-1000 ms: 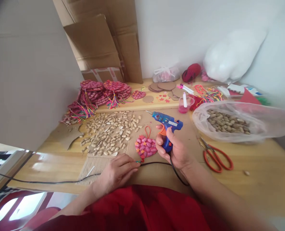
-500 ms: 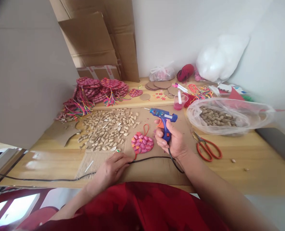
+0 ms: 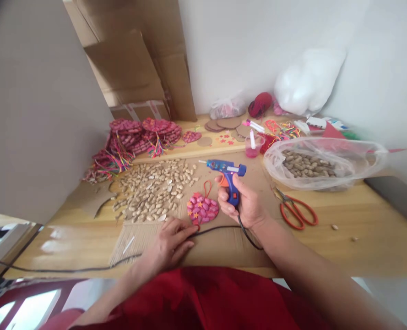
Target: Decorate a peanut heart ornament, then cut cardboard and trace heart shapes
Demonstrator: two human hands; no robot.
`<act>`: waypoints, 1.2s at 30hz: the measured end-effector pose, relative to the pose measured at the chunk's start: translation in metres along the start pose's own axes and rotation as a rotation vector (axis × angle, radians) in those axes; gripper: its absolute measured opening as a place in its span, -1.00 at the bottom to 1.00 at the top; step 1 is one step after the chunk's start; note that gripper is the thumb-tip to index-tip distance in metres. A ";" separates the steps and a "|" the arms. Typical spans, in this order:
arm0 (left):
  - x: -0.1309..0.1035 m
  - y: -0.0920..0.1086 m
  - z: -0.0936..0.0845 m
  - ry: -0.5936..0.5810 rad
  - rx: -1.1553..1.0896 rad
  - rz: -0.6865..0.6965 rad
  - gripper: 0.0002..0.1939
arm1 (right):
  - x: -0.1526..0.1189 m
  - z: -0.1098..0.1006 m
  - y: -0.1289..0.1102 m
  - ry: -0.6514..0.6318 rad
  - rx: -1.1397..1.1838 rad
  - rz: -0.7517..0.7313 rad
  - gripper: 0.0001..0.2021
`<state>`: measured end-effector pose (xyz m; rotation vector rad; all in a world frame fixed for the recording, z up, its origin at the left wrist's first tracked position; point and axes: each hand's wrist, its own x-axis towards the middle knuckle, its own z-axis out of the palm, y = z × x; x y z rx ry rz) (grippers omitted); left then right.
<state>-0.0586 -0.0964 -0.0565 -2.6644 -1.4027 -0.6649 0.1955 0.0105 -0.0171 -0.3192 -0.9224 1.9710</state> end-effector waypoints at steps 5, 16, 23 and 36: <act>0.020 0.003 0.002 -0.062 0.054 -0.095 -0.59 | 0.004 -0.006 0.008 -0.051 0.029 -0.021 -0.61; 0.037 0.010 0.003 0.166 0.057 -0.020 -0.72 | 0.001 -0.007 0.013 -0.084 0.091 -0.002 -0.67; 0.040 0.008 0.012 0.076 -0.054 0.136 -0.75 | 0.002 -0.011 0.012 -0.098 0.121 0.017 -0.73; 0.039 0.005 0.017 0.104 -0.197 0.134 -0.89 | 0.001 -0.014 0.006 -0.076 0.159 -0.014 -0.74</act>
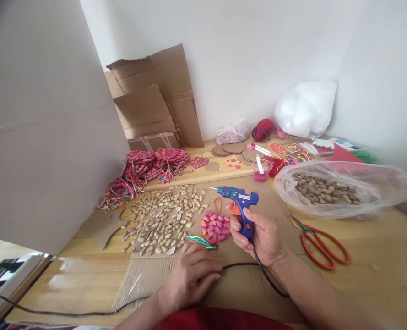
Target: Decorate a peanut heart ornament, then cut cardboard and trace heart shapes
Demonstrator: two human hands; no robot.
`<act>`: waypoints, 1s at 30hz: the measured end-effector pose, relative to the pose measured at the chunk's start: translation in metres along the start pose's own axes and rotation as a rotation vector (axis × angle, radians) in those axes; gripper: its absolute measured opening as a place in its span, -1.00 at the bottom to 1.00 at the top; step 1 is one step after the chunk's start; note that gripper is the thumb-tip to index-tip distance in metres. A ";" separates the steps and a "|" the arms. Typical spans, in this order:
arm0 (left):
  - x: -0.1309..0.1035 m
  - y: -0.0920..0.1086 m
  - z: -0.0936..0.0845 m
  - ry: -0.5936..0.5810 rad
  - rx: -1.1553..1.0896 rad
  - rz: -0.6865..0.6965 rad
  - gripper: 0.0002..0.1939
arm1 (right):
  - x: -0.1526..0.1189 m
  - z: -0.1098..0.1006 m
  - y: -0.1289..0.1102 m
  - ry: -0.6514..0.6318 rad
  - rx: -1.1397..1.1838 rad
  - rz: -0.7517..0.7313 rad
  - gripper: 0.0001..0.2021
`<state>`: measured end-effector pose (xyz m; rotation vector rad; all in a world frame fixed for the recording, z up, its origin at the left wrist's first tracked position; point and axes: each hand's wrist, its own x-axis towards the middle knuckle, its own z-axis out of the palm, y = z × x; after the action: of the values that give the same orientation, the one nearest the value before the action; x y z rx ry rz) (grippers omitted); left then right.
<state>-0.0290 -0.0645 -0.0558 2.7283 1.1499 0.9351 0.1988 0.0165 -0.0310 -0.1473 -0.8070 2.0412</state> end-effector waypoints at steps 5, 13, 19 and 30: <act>0.003 0.001 -0.010 0.078 -0.039 -0.315 -0.97 | 0.001 -0.001 -0.001 0.012 -0.002 -0.026 -0.72; 0.015 0.008 -0.014 0.042 -0.246 -0.317 -0.92 | 0.001 0.000 0.001 0.008 -0.036 -0.032 -0.67; 0.022 0.017 -0.016 -0.021 -0.346 -0.318 -0.89 | 0.002 0.003 -0.001 0.002 -0.041 -0.024 -0.69; 0.015 0.021 -0.014 -0.136 -0.413 -0.304 -0.87 | -0.001 0.006 -0.002 -0.007 -0.084 -0.011 -0.55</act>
<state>-0.0153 -0.0724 -0.0316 2.1826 1.1507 0.8214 0.1983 0.0138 -0.0256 -0.1829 -0.8967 1.9997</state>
